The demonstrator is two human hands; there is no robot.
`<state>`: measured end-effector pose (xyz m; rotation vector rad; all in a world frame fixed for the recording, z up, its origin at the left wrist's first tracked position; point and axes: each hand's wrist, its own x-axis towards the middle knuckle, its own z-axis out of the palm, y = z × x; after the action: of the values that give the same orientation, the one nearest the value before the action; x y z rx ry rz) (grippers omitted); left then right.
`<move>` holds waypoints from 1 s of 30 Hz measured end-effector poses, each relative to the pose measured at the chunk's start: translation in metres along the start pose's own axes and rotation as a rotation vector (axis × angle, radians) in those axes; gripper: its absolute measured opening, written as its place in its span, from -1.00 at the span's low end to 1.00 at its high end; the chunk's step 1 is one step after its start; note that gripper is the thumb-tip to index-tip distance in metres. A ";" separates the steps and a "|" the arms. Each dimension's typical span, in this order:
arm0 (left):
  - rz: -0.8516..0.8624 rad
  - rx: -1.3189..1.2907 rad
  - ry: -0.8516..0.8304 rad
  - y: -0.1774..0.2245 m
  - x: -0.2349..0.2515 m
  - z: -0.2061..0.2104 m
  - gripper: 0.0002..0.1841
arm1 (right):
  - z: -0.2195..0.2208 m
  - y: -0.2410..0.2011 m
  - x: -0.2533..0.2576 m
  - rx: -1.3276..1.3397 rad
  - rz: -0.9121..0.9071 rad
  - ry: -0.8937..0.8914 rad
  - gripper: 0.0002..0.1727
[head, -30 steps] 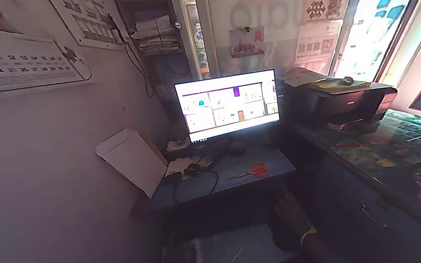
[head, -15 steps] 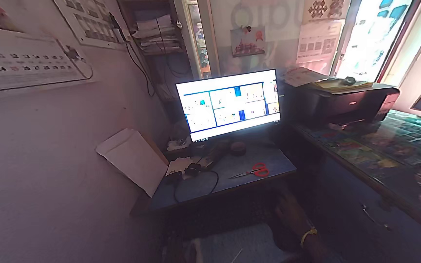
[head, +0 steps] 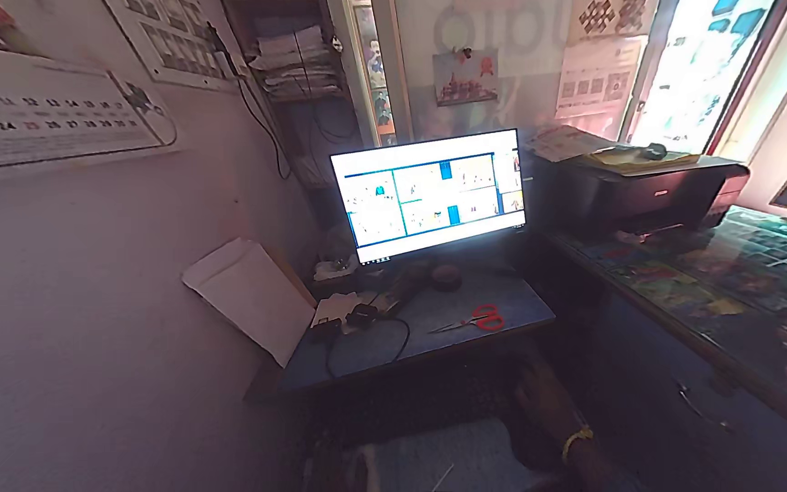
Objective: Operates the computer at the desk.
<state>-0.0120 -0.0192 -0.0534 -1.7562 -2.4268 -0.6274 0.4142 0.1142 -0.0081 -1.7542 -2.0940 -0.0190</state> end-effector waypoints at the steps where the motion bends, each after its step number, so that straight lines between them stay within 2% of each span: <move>1: -0.001 0.007 -0.006 0.000 0.000 0.000 -0.20 | 0.000 0.000 0.000 0.003 0.003 0.007 -0.48; 5: 0.005 -0.005 0.011 0.002 0.002 0.000 -0.17 | -0.003 -0.001 0.001 0.005 0.009 0.002 -0.49; 15: -0.028 -0.025 -0.066 0.018 0.003 -0.022 -0.20 | 0.000 0.000 0.001 -0.016 0.003 0.025 -0.48; 30: -0.028 -0.034 -0.098 0.018 0.000 -0.023 -0.20 | 0.001 0.001 0.000 -0.008 -0.013 0.043 -0.47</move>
<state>0.0006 -0.0237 -0.0273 -1.8108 -2.5234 -0.6030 0.4143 0.1147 -0.0092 -1.7294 -2.0782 -0.0687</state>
